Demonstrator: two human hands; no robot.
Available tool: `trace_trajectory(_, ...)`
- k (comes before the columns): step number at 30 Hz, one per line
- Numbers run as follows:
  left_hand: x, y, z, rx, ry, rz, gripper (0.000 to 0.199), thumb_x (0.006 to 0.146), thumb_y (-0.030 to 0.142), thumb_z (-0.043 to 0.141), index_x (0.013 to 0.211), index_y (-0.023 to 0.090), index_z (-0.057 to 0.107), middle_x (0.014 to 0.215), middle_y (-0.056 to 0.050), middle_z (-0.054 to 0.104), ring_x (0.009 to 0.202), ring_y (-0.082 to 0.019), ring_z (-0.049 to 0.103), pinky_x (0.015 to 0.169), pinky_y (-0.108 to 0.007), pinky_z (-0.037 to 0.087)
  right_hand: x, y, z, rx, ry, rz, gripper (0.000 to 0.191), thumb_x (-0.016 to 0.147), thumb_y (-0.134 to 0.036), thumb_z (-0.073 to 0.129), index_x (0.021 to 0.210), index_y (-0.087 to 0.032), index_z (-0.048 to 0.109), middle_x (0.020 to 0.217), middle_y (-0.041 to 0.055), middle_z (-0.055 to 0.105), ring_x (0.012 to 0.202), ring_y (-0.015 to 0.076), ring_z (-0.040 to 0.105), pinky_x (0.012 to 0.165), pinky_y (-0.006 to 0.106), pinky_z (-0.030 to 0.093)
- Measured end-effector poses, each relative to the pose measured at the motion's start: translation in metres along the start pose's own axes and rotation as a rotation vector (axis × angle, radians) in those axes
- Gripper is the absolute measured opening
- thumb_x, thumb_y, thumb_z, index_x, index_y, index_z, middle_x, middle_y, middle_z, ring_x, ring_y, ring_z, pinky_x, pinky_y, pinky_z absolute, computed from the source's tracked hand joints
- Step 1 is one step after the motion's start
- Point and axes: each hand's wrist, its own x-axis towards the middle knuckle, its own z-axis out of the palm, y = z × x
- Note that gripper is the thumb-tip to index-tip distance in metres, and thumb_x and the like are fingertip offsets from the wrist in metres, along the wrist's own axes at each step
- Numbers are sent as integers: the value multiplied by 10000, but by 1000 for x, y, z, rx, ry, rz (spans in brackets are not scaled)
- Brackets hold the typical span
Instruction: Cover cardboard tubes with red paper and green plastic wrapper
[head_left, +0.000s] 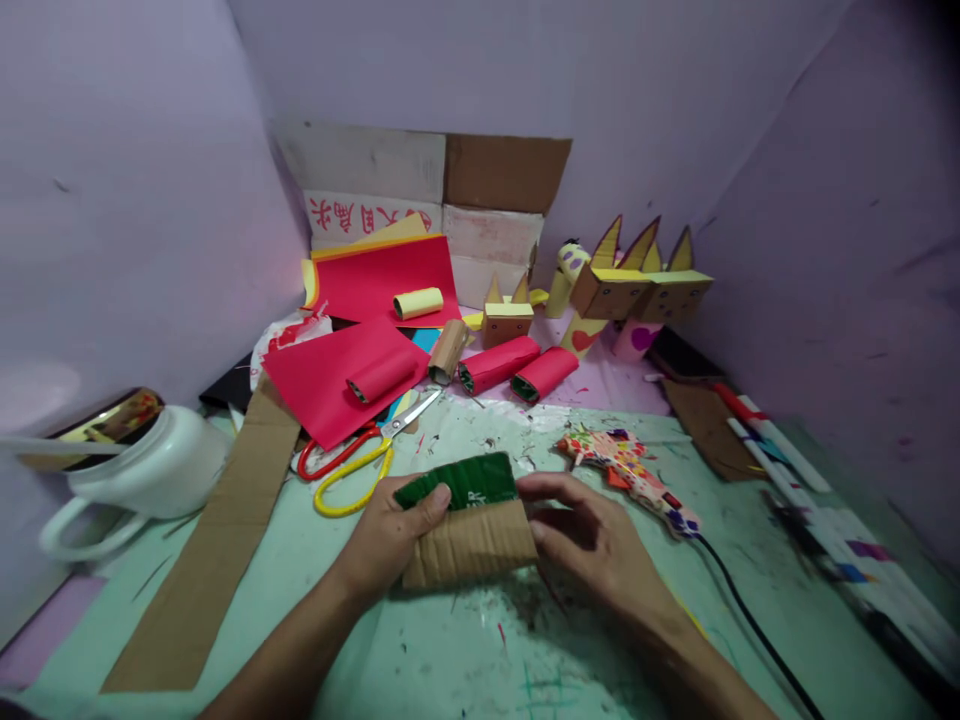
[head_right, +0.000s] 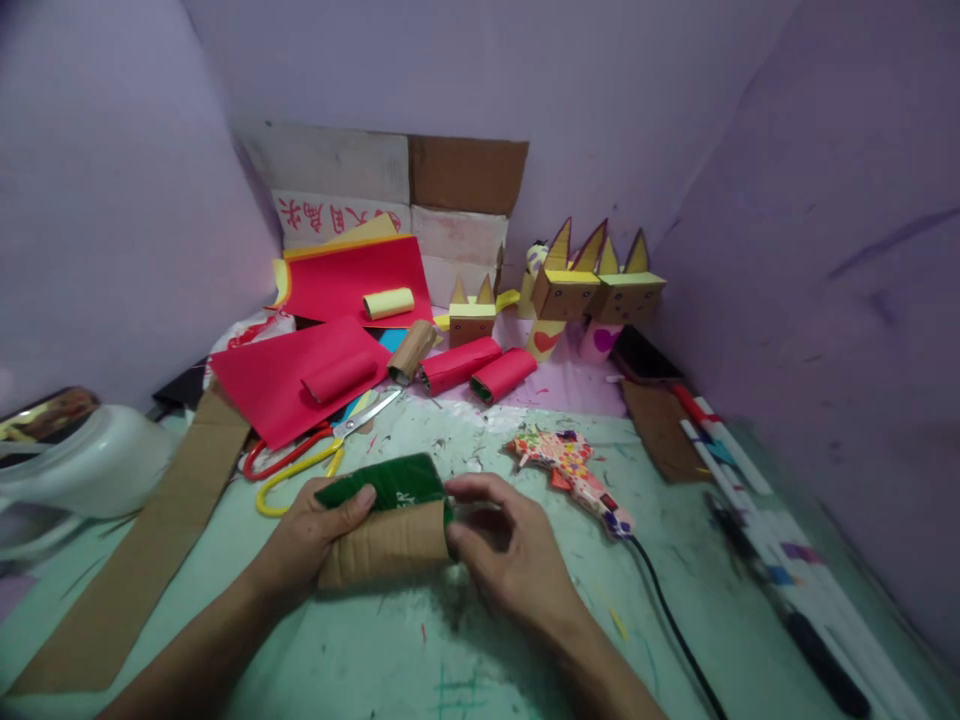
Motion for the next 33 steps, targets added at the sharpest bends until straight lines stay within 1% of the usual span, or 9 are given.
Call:
trace_trajectory(2, -2, 0, 3, -33, -92, -53, 327, 711, 448, 674, 660, 126, 656, 583, 1, 574, 549, -117, 481, 496, -212, 371, 4, -2, 2, 15, -156, 7, 244, 643, -196, 705, 885, -186, 676, 827, 32, 694, 739, 199, 642, 693, 298, 522)
trace_trajectory(4, -3, 1, 5, -17, -160, -62, 331, 702, 448, 694, 657, 122, 664, 591, 1, 585, 553, -111, 483, 509, -208, 365, 6, -1, 5, 49, -186, -19, 144, 628, -161, 702, 771, -176, 700, 724, 8, 689, 689, 189, 635, 650, 277, 509)
trace_trajectory(9, -4, 7, -7, -359, -165, 29, 467, 694, 502, 680, 968, 125, 701, 869, -112, 700, 790, -225, 630, 689, -300, 491, 11, 7, 0, 301, 91, 168, 162, 466, -178, 783, 602, -182, 694, 577, 0, 681, 594, 214, 646, 550, 279, 500)
trace_trajectory(11, -4, 9, -13, -419, -179, 9, 453, 674, 444, 705, 992, 121, 695, 898, -136, 698, 760, -224, 644, 638, -297, 514, 15, 9, -4, 382, 134, 243, 161, 493, -274, 769, 612, -191, 700, 558, 17, 687, 577, 234, 660, 525, 304, 512)
trace_trajectory(17, -8, 6, 0, -222, -310, -44, 327, 615, 336, 720, 860, 120, 709, 653, -33, 620, 517, -137, 542, 450, -224, 454, 13, 13, -2, 267, 30, 260, 134, 549, -280, 743, 632, -176, 724, 527, 38, 686, 553, 264, 672, 479, 322, 523)
trace_trajectory(20, -12, 10, 9, -89, -317, 47, 166, 608, 265, 747, 686, 124, 708, 521, 25, 543, 492, -122, 511, 524, -232, 450, 5, 14, 3, 93, -9, 159, 161, 568, -265, 741, 689, -160, 741, 580, 38, 704, 631, 275, 680, 529, 316, 537)
trace_trajectory(25, -20, 17, 10, -57, -305, 229, 131, 620, 208, 759, 569, 119, 677, 554, 30, 597, 592, -151, 592, 575, -207, 424, -7, 13, 10, 8, -16, -35, 167, 562, -259, 757, 700, -166, 742, 685, 43, 728, 703, 275, 672, 553, 279, 528)
trace_trajectory(30, -18, 11, 7, -49, -248, 196, 139, 589, 180, 773, 523, 122, 666, 540, 29, 606, 613, -160, 608, 568, -199, 419, -2, 3, 11, 49, -157, -68, 125, 566, -246, 769, 665, -179, 735, 666, 28, 719, 646, 244, 662, 500, 248, 497)
trace_trajectory(33, -14, 12, 7, -85, -264, 79, 140, 548, 194, 786, 519, 129, 665, 528, 29, 606, 599, -167, 607, 553, -207, 422, 1, -3, 11, 97, -225, -22, 123, 590, -274, 773, 651, -177, 732, 645, 25, 710, 627, 233, 658, 504, 250, 497)
